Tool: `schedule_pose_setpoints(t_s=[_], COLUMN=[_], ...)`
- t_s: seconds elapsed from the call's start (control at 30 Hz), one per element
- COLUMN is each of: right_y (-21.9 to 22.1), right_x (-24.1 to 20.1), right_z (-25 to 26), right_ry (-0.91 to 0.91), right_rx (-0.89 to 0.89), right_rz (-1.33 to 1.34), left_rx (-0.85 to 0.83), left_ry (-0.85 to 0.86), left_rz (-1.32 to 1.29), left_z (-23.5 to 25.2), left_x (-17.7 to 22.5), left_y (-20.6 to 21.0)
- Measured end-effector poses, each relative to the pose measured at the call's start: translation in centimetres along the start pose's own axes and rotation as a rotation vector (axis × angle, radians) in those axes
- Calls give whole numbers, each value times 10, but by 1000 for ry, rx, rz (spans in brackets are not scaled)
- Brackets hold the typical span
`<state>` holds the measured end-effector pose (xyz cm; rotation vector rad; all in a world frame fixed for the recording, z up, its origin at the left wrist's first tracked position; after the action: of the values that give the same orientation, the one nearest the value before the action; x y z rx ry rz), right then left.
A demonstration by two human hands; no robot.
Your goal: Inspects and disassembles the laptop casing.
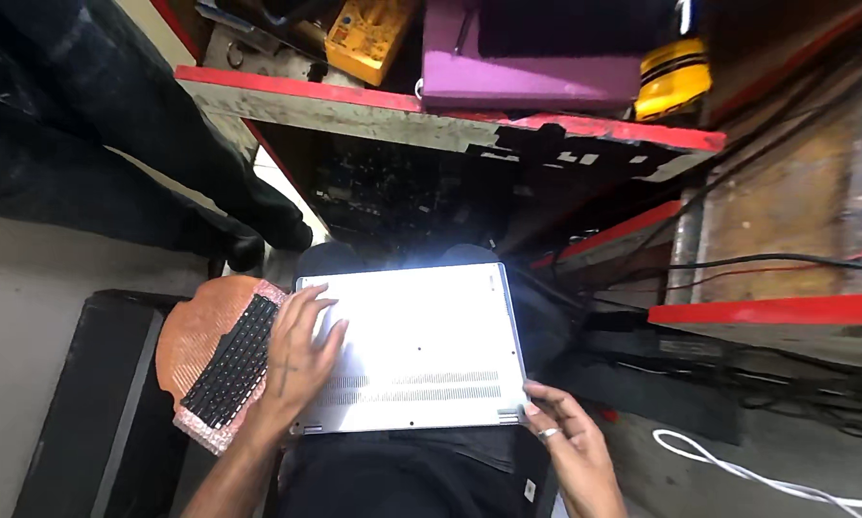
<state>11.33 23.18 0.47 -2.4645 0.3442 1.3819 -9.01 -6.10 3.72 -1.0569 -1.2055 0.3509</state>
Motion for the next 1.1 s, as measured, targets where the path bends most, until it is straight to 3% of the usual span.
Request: schedule_pose_setpoints(t_s=[0.2,0.33,0.43,0.67,0.83,1.0,1.1], right_y=[3,7,5,10,10,-1,0], right_x=[-14,-11,-10,-17,-19,-77,-100], right_z=[7,4,-3,-38,-58,-64,-69], right_ry=[156,150,110,-108,-227,-643,-794], right_rx=[7,26,2,-44,-57,160,220], right_rz=[2,20,12,62,44,-155,-311], left_rx=[-496,-599,-558,-158,-39,-24,-24], left_ry=[48,33,42,437,433,380,365], left_rz=[85,19,-25,168,163,199,200], left_z=[87,107,106,35,-16,-38,-41], left_x=[6,5,20,103,98,106,109], left_y=[47,57,41,-55,-72,-73,-72])
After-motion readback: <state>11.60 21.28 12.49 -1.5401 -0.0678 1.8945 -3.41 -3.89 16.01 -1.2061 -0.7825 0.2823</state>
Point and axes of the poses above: each hand's wrist, its own z-axis towards the middle knuckle, its own y-axis out of the palm, x = y × z, the point moved 4 cm from there along z, towards the middle knuckle, and after that the axes turned 9 degrees about -x, right-handed, at the moved point
